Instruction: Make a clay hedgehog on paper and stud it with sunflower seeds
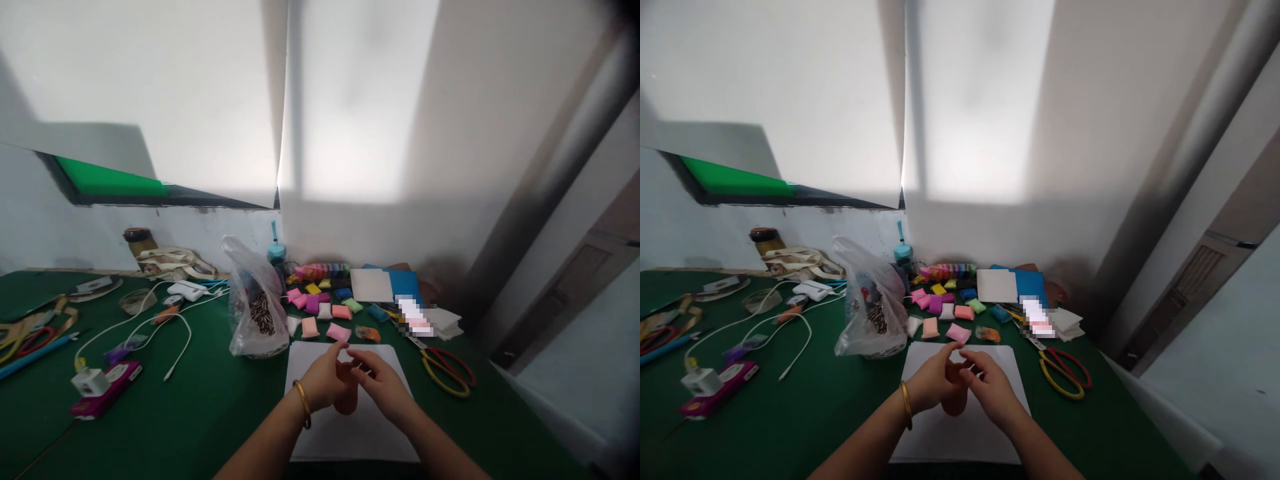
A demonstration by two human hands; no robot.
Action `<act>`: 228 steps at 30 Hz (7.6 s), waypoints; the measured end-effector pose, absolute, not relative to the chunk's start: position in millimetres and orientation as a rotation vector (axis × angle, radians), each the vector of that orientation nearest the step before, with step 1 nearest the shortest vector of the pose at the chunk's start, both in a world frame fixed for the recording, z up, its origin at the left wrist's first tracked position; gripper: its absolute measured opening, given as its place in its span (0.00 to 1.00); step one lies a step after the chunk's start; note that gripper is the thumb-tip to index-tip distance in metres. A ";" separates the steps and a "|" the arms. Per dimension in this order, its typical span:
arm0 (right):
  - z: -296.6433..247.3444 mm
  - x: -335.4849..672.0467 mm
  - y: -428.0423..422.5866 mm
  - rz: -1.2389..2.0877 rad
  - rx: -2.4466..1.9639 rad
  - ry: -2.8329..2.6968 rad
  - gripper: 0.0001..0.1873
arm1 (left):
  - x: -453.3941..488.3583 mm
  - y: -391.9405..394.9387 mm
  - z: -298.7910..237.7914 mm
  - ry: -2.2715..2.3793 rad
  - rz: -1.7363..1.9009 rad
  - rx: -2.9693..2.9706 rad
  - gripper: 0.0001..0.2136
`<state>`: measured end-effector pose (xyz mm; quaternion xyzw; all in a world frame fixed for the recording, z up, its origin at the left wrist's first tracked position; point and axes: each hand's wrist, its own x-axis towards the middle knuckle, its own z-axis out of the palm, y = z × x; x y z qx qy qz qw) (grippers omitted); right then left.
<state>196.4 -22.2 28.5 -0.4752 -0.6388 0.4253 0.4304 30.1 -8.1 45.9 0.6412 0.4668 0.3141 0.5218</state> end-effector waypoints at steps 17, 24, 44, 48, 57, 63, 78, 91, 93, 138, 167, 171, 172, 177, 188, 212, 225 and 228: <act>16.6 202.9 -15.9 1.403 -1.118 -1.368 0.20 | 32.4 1.3 29.4 0.961 1.049 1.080 0.34; 24.2 201.6 -19.6 1.295 -1.178 -1.331 0.16 | 35.4 -9.6 30.5 0.949 1.005 0.976 0.21; 21.5 210.5 -22.8 1.336 -1.225 -1.294 0.18 | 36.0 -13.3 31.1 0.973 0.945 0.972 0.21; 24.5 211.4 -23.6 1.334 -1.220 -1.303 0.18 | 36.3 -11.3 25.3 1.033 0.936 1.014 0.17; 25.0 213.4 -22.8 1.387 -1.169 -1.336 0.18 | 35.3 -11.5 29.6 1.053 0.963 1.059 0.22; 22.8 212.8 -21.0 1.365 -1.192 -1.387 0.17 | 41.3 -8.3 25.7 1.113 0.996 1.167 0.18; 29.6 210.4 -21.8 1.406 -1.146 -1.441 0.12 | 41.9 -6.4 26.2 1.082 1.024 1.339 0.16; 30.2 210.6 -19.5 1.141 -1.174 -1.538 0.21 | 45.2 -8.1 36.6 1.130 1.120 1.269 0.13; 31.4 210.8 -21.0 1.174 -1.186 -1.520 0.22 | 45.4 -9.1 35.3 1.099 1.040 1.195 0.16; 11.1 181.4 -51.7 1.120 -1.134 -1.490 0.36 | 57.3 -20.7 46.9 1.028 1.076 0.740 0.23; -11.9 181.9 -54.2 1.023 -1.042 -1.614 0.37 | 55.1 -15.9 41.1 1.005 1.191 0.685 0.24; -0.6 190.0 -44.3 1.113 -1.105 -1.407 0.33 | 46.8 -13.5 43.3 1.041 1.118 0.905 0.23; 3.2 192.7 -40.3 1.143 -1.134 -1.352 0.32 | 45.4 -13.5 43.1 1.063 1.093 0.996 0.23; 12.5 203.0 -24.2 1.356 -1.139 -1.360 0.18 | 45.6 -13.4 38.3 0.994 0.852 1.253 0.26; -2.6 199.9 -19.5 1.489 -1.044 -0.899 0.18 | 43.9 -2.3 20.7 0.889 1.113 0.862 0.32; 9.2 202.6 -18.8 1.401 -1.251 -1.160 0.21 | 36.5 -2.8 15.3 1.022 1.041 0.872 0.20; -2.9 218.2 -22.4 1.100 -1.436 -1.538 0.18 | 16.4 -19.7 14.9 1.330 0.804 1.772 0.19; -1.4 219.5 -23.6 1.008 -1.470 -1.617 0.17 | 14.0 -26.4 16.3 1.405 0.667 2.052 0.19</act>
